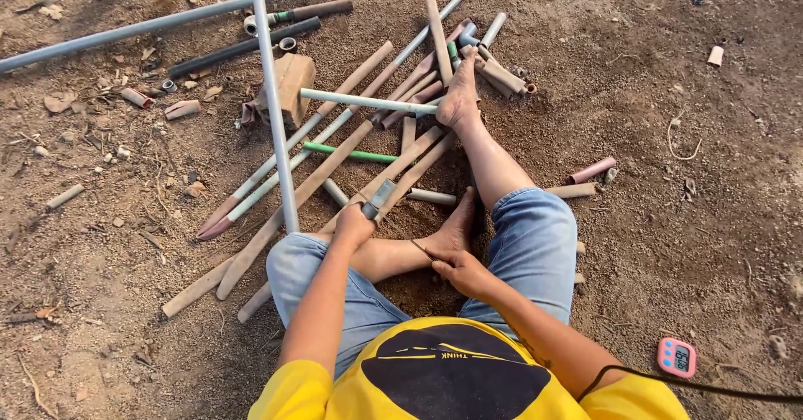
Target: A person sitting on the ground uses a hacksaw blade to cut through a PVC pipe while holding it steady with their feet.
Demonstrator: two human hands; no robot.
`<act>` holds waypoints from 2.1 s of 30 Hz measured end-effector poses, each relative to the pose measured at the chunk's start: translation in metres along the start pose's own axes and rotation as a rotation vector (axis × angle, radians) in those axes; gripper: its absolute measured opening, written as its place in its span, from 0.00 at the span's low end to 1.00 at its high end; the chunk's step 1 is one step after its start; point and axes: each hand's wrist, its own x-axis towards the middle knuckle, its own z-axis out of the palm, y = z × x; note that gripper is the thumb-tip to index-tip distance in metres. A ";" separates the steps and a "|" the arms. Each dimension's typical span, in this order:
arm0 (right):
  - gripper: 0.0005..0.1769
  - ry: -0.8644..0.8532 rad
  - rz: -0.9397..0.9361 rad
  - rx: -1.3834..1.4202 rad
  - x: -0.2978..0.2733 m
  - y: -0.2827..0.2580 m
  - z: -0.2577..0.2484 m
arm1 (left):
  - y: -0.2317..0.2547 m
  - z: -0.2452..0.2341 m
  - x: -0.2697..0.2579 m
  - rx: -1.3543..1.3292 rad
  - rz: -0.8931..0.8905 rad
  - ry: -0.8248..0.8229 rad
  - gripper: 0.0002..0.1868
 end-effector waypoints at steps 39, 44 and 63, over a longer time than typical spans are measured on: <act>0.23 0.085 -0.065 0.083 0.031 0.044 0.001 | 0.001 0.007 -0.004 0.037 -0.018 -0.010 0.21; 0.24 0.098 -0.099 0.016 0.067 0.008 0.025 | 0.006 0.003 -0.017 -0.007 0.002 0.011 0.21; 0.25 0.087 -0.079 0.002 0.073 0.015 0.029 | 0.000 0.003 -0.002 -0.060 -0.052 -0.007 0.21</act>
